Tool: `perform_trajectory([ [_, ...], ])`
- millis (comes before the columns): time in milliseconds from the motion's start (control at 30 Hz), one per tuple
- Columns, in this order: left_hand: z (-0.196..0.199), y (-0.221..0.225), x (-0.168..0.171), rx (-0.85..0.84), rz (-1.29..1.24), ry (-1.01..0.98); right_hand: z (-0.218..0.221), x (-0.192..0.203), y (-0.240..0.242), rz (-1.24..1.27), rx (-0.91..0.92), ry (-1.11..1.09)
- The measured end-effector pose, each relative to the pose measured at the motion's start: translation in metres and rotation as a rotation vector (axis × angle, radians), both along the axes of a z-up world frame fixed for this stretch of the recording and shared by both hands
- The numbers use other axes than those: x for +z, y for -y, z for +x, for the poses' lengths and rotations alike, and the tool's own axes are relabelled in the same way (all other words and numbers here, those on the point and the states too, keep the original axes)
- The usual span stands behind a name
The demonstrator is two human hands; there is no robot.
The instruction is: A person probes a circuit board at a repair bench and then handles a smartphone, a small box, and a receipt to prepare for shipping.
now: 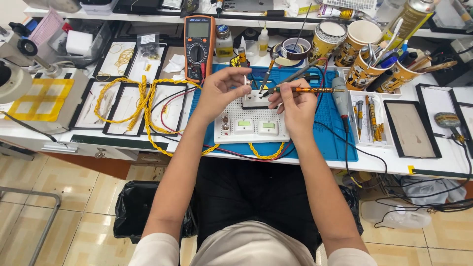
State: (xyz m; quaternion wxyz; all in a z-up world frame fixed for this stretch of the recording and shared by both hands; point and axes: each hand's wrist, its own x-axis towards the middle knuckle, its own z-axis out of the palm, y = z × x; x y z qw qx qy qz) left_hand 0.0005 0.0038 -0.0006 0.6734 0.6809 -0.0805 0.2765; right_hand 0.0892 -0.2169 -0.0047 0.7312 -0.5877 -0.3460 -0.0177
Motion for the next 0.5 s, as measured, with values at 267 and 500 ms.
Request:
perform_trajectory([
  [267, -0.065, 0.015, -0.005, 0.394, -0.086, -0.177, 0.001, 0.0, -0.001, 0.014, -0.002, -0.018],
  [500, -0.107, 0.034, 0.014, 0.538, 0.078, -0.286, -0.001, -0.004, 0.001, -0.031, 0.055, -0.002],
])
